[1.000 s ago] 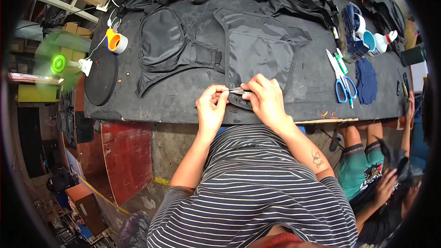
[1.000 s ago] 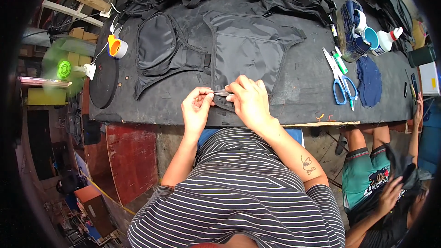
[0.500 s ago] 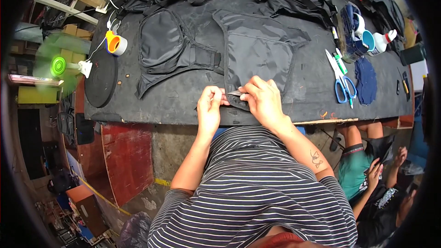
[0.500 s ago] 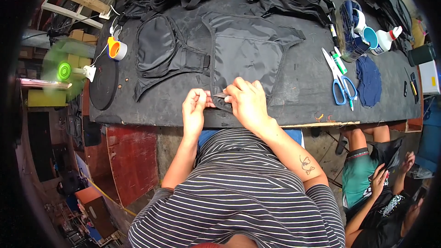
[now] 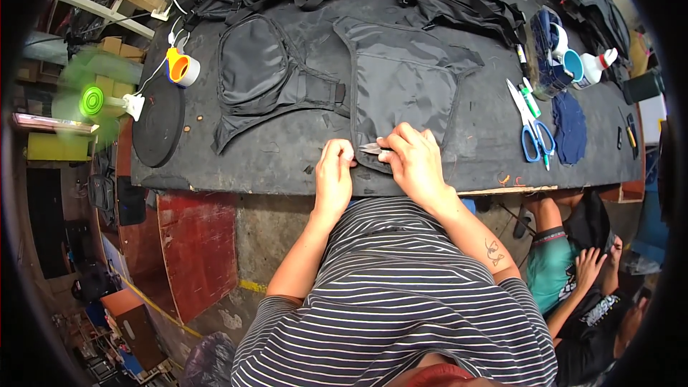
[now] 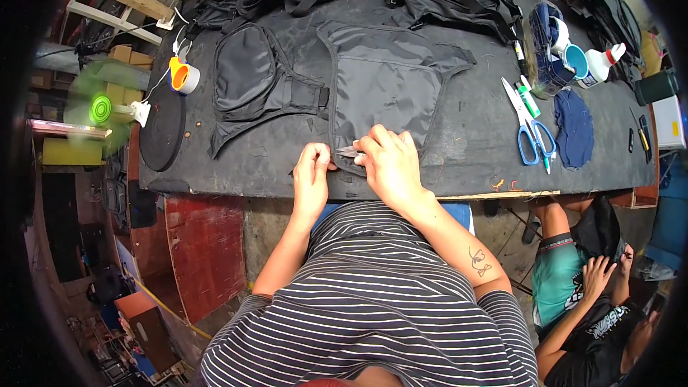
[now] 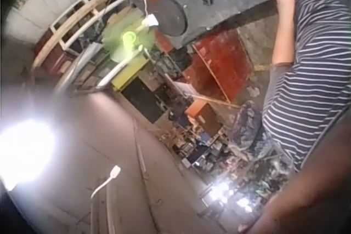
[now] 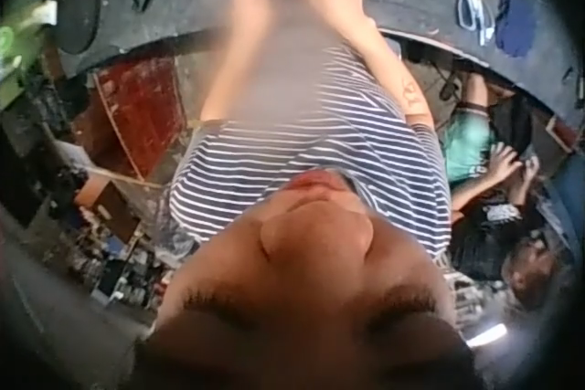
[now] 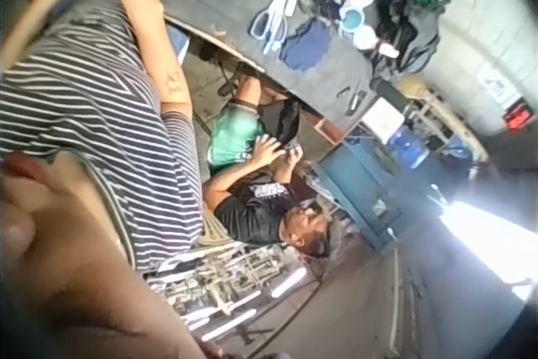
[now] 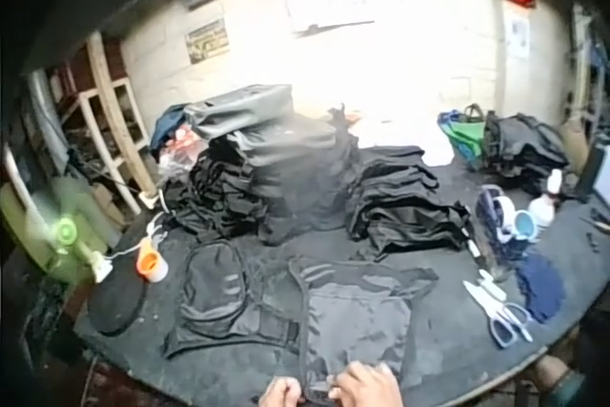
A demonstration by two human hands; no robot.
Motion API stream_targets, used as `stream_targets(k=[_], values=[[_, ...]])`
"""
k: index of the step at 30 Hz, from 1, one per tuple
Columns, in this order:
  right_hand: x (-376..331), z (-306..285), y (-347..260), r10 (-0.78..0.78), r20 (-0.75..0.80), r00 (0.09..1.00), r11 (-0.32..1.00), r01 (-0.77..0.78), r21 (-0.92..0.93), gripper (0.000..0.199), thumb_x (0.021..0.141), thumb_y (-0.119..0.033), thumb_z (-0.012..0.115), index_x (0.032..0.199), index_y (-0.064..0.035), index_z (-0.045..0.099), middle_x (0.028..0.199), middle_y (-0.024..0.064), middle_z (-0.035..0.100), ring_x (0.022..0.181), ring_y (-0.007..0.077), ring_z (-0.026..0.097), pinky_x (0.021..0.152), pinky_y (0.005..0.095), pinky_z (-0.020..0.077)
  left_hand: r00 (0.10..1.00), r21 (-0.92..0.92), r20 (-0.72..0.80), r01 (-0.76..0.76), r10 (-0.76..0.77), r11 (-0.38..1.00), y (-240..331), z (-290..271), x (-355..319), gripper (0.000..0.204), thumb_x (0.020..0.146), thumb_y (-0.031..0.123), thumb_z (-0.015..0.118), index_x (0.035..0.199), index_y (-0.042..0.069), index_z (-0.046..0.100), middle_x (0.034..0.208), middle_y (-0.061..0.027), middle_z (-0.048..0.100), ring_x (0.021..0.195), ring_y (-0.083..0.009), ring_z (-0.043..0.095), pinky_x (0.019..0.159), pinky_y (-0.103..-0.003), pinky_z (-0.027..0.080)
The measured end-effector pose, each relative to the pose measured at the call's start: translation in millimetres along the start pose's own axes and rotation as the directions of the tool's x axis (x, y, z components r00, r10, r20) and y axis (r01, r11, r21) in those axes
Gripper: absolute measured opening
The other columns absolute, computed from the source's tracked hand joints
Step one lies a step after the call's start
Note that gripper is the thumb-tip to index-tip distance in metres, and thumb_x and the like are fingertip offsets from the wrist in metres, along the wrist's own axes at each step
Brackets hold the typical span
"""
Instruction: Trimming excess fabric and threads from black pouches using scissors.
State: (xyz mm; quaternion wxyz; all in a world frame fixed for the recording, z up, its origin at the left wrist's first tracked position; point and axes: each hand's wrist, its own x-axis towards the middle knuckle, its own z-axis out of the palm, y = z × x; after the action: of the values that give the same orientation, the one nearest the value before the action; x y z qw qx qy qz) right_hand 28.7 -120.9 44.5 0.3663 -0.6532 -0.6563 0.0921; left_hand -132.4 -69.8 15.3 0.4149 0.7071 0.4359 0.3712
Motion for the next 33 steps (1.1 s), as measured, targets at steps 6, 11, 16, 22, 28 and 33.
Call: stream_targets(k=[6, 11, 16, 22, 28, 33], values=[[-0.5, 1.0, -3.3, -0.028, 0.016, 0.999, 1.000, 0.028, 0.003, 0.017, 0.070, -0.008, 0.067, 0.087, -0.0060, 0.064, 0.080, 0.0049, 0.052, 0.077, 0.0214, 0.055, 0.068, 0.0334, 0.0363, 0.934, -0.709, 0.123, 0.320, -0.336, 0.629, -13.2, -11.1, -6.4, 0.019, 0.096, 0.021, 0.046, 0.092, 0.004, 0.052, 0.078, -0.0083, 0.060, 0.069, -0.0155, 0.059, 0.068, -0.027, 0.049], [3.1, -13.6, -2.1, 0.018, -0.062, 0.998, 1.000, -0.017, 0.011, 0.023, 0.072, -0.010, 0.068, 0.094, -0.0058, 0.063, 0.085, 0.0072, 0.055, 0.080, 0.0263, 0.055, 0.069, 0.0356, 0.0394, 0.954, -0.377, 0.086, 0.296, -0.286, 0.877, -11.9, -8.1, 0.9, 0.012, 0.085, 0.014, 0.066, 0.085, 0.003, 0.061, 0.067, 0.0014, 0.058, 0.059, -0.0040, 0.052, 0.056, -0.019, 0.041], [9.2, -63.4, 37.5, 0.275, -0.393, 0.877, 0.960, -0.275, 0.058, 0.044, 0.074, -0.018, 0.073, 0.113, -0.0056, 0.056, 0.097, 0.0133, 0.054, 0.089, 0.0284, 0.057, 0.074, 0.0352, 0.0463, 0.999, 0.258, 0.035, 0.028, -0.038, 0.966, -3.3, -41.7, 0.9, 0.044, 0.074, 0.008, 0.070, 0.117, 0.011, 0.058, 0.117, -0.0184, 0.059, 0.117, -0.0257, 0.051, 0.105, -0.050, 0.028], [-17.7, -83.8, 106.9, 0.615, -0.164, 0.771, 0.705, -0.445, 0.552, 0.017, 0.084, -0.013, 0.066, 0.094, -0.0005, 0.062, 0.082, -0.0028, 0.060, 0.079, 0.0043, 0.053, 0.072, 0.0189, 0.0409, 0.972, 0.319, -0.210, -0.031, 0.103, 0.947, 6.2, -59.7, 30.7, 0.035, 0.078, 0.005, 0.065, 0.113, 0.006, 0.061, 0.079, -0.0032, 0.063, 0.110, -0.0256, 0.058, 0.112, -0.052, 0.007], [-5.0, -46.2, 100.7, 0.645, 0.027, 0.763, 0.614, -0.539, 0.576, 0.046, 0.075, -0.018, 0.076, 0.110, 0.0050, 0.057, 0.088, 0.0030, 0.059, 0.082, 0.0092, 0.053, 0.079, 0.0245, 0.0429, 0.999, -0.121, -0.035, -0.007, 0.003, 0.993, -10.8, -3.8, 80.5, 0.070, 0.071, 0.010, 0.075, 0.134, 0.011, 0.044, 0.113, -0.0141, 0.047, 0.099, -0.0222, 0.053, 0.086, -0.031, 0.045], [-2.7, -35.5, 95.3, 0.560, -0.025, 0.828, 0.558, -0.354, 0.750, 0.040, 0.073, 0.002, 0.067, 0.111, 0.0037, 0.056, 0.098, 0.0013, 0.058, 0.089, 0.0087, 0.050, 0.082, 0.0215, 0.0397, 0.966, -0.536, 0.235, 0.223, -0.109, 0.814, -17.8, 23.0, 104.3, 0.040, 0.082, -0.003, 0.060, 0.121, -0.005, 0.054, 0.093, -0.0042, 0.060, 0.084, -0.0111, 0.055, 0.082, -0.023, 0.044]])
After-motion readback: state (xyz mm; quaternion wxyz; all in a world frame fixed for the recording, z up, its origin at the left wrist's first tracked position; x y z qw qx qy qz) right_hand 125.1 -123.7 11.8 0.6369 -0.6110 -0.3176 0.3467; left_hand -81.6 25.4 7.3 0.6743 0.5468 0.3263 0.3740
